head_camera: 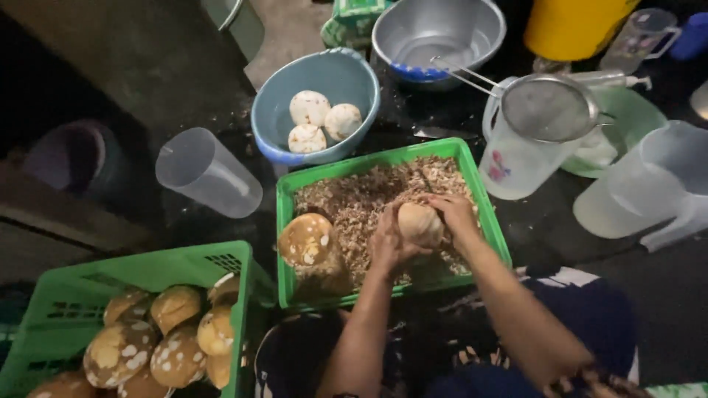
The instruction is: A person is manually grating or scraping coconuts using a small hand tool over a green tray.
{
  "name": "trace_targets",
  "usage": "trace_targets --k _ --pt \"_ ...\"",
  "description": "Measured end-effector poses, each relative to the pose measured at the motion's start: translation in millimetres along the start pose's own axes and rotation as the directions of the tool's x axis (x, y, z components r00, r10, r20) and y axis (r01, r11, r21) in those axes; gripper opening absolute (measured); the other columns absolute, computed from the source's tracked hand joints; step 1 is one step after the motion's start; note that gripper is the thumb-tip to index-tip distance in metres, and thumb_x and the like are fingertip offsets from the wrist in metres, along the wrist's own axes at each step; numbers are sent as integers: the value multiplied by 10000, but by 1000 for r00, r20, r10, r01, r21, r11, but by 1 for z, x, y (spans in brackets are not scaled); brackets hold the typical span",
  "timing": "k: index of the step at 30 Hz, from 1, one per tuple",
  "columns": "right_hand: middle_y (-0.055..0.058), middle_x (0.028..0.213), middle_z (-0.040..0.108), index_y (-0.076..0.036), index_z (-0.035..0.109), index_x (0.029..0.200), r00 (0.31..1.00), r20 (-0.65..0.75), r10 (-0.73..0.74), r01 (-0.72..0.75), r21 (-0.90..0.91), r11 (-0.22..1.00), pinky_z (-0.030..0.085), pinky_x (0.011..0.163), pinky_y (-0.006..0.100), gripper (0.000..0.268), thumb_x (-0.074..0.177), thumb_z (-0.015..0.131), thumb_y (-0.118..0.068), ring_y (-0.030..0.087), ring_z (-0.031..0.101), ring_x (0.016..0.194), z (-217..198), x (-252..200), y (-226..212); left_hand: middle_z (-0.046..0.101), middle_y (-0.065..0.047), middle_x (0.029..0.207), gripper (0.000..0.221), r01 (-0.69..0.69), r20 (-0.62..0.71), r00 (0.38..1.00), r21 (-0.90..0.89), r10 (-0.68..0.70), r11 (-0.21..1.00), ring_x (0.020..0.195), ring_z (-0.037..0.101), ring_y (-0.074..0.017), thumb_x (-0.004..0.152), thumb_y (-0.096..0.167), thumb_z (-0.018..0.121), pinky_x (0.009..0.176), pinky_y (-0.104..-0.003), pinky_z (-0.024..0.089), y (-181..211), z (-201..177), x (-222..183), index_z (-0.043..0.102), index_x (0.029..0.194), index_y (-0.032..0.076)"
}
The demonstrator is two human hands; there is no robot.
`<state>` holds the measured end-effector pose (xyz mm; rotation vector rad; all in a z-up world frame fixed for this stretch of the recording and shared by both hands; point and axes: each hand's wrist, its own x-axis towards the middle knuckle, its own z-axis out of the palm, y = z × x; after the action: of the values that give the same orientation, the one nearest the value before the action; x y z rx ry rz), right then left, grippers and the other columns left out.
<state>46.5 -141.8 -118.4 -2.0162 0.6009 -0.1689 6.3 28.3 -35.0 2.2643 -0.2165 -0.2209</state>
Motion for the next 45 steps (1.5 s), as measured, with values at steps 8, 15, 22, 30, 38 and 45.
trace_targets --k 8,15,22,30,38,45 --pt "198 1256 692 -57 784 1080 984 164 -64 128 -417 900 491 1046 593 469 900 430 -306 449 617 1209 -57 -66 -95 418 -184 1501 968 -66 23 998 158 63 985 1248 573 -464 737 444 740 1036 -553 498 -18 14 11 230 1539 260" --pt "46 986 696 -184 750 1033 961 258 103 -227 516 826 395 576 310 348 837 800 -467 236 636 799 -44 -28 -42 521 -192 1426 1190 -121 -143 987 -390 70 913 1265 543 -491 467 357 964 1054 -561 459 -20 13 2 354 1489 328" --pt "62 820 653 -221 713 946 930 303 209 -359 625 693 283 367 257 250 860 755 -452 230 622 597 -82 -76 -83 601 -205 1364 1241 -209 -263 959 -418 103 884 1234 591 -464 358 374 955 1030 -526 499 -6 14 -11 430 1480 308" --pt "67 1015 641 -171 753 937 990 97 105 -139 489 861 383 698 387 245 860 794 -401 275 571 888 -36 -19 11 607 -157 1257 1180 -92 -269 962 -187 40 978 1206 624 -390 349 550 976 1015 -527 516 6 11 -18 493 1364 190" --pt "121 1087 612 -105 664 1202 965 -216 -146 230 437 870 554 842 350 378 859 759 -233 243 672 988 -41 -96 -52 595 -108 1271 1123 -178 -48 983 29 180 984 1180 632 -414 355 391 965 1008 -516 524 -9 14 8 531 1386 295" --pt "125 1095 635 -224 634 1202 980 -179 -86 97 53 994 552 783 404 365 878 760 -335 284 673 988 -42 -99 -67 613 -109 1243 972 -173 -116 980 -108 161 979 1188 636 -393 465 434 949 1023 -487 505 -2 9 1 546 1331 255"
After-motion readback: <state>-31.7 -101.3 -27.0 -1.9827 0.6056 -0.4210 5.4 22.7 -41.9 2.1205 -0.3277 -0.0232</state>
